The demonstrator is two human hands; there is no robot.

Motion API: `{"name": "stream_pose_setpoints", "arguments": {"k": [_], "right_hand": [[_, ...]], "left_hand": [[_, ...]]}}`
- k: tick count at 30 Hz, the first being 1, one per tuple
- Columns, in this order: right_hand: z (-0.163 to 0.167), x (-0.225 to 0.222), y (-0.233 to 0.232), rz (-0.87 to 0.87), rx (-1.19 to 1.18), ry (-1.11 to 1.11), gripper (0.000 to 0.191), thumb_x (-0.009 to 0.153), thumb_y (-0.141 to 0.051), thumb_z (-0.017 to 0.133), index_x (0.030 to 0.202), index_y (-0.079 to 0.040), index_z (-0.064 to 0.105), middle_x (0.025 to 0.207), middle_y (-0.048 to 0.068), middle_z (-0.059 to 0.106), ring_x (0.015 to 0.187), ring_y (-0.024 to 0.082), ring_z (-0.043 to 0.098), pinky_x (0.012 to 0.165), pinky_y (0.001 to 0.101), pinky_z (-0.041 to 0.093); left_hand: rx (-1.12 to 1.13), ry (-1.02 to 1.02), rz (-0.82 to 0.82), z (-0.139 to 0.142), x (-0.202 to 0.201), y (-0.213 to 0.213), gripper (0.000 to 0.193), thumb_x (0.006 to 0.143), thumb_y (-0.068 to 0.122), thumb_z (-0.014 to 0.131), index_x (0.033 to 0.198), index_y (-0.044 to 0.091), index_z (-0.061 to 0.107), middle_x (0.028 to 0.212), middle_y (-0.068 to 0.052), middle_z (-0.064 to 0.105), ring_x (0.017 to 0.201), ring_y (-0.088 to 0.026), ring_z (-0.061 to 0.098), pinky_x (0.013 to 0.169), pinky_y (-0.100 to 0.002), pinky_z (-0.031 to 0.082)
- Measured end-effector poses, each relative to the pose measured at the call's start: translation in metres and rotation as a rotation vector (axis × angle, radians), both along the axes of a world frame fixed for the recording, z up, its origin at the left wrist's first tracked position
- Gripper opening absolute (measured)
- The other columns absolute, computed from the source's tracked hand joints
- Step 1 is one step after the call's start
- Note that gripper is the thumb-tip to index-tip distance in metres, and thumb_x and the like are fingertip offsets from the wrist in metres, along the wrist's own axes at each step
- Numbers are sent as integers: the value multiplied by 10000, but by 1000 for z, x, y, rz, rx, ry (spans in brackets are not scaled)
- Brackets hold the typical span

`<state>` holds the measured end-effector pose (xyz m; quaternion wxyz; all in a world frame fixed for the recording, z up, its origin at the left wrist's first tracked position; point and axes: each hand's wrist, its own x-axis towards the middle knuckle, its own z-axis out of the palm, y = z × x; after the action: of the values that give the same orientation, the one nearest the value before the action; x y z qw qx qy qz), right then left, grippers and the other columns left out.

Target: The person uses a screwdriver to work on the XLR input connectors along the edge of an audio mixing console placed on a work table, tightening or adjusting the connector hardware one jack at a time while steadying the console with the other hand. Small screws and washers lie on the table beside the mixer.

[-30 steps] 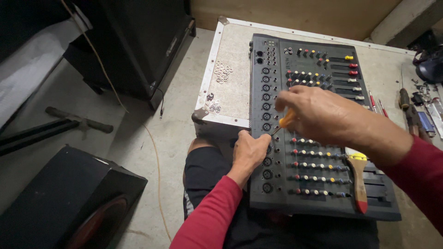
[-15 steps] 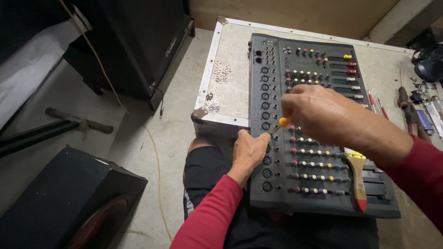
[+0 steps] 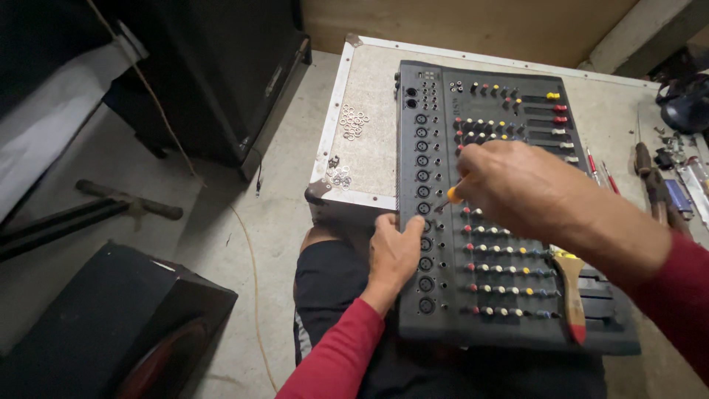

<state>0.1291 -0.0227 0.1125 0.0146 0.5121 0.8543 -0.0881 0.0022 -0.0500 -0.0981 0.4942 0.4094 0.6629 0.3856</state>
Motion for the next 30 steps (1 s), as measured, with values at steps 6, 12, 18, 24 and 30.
{"name": "stream_pose_setpoints", "arguments": {"k": [6,12,18,24,30], "right_hand": [[0,10,-5,-38,59,-27,315,897,-297,715,938,4,633,831,211,695,832,407,690,735,495,549],[-3,20,-11,-75,99,10,249,899,-248,699,873,-2,672,838,204,700,849,396,688,759,494,546],[-9,31,-14,-142,120,20,264,850,-238,696,938,9,661,865,206,702,860,399,687,765,490,548],[-12,32,-20,-224,29,-44,277,924,-289,690,990,-22,664,901,183,706,900,370,693,806,471,554],[-13,35,-24,-295,-26,-38,229,913,-256,676,997,-43,676,920,171,712,904,363,704,809,473,559]], "left_hand": [[850,595,102,1,-1,-14,476,783,167,747,1207,49,563,1102,-164,628,1055,-348,550,929,-462,420],[998,521,-287,13,-10,5,573,835,88,706,1372,32,513,943,-36,659,949,-270,593,864,-445,429],[1107,645,-516,20,-23,21,536,929,84,620,1442,17,479,862,-45,648,917,-243,604,830,-391,435],[1173,813,-727,30,-26,27,496,900,67,541,1391,3,508,949,-65,635,935,-223,597,845,-356,446],[1236,945,-779,38,-26,25,300,896,112,540,1190,54,564,892,-37,576,923,-212,573,833,-347,432]]}}
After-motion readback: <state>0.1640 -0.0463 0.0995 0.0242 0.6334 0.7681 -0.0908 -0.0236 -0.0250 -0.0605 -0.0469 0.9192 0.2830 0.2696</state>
